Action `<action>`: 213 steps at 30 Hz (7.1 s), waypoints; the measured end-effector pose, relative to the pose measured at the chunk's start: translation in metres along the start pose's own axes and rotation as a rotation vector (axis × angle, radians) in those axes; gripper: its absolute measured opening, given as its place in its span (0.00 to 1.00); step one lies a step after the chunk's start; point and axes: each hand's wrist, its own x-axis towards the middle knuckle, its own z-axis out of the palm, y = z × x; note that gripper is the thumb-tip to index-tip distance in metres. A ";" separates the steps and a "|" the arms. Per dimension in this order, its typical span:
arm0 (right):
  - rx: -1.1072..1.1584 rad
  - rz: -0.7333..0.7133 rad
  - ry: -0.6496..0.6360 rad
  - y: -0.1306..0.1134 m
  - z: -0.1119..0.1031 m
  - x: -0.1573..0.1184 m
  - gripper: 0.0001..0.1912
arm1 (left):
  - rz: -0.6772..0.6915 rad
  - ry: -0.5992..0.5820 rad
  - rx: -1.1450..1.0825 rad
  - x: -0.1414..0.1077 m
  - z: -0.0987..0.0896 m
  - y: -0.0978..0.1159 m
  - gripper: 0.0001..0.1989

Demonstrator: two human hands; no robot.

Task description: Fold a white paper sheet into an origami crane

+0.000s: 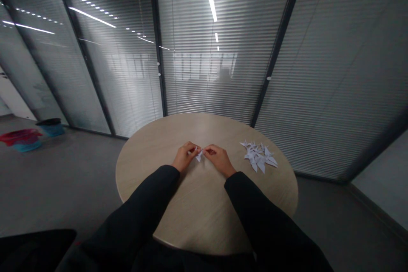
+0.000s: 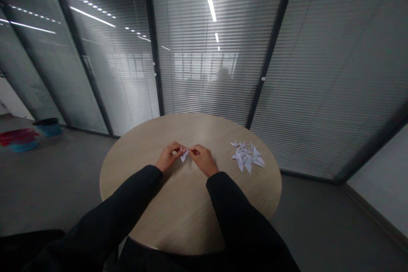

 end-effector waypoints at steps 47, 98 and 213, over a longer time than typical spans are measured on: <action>0.051 0.023 -0.174 -0.006 -0.002 -0.002 0.12 | -0.080 -0.070 -0.116 0.001 0.000 0.001 0.13; 0.029 -0.067 -0.139 -0.007 0.001 -0.001 0.08 | 0.043 -0.074 0.059 -0.001 0.002 0.008 0.10; -0.042 -0.111 -0.070 -0.015 0.000 0.000 0.07 | -0.046 -0.087 -0.094 0.000 0.001 0.004 0.11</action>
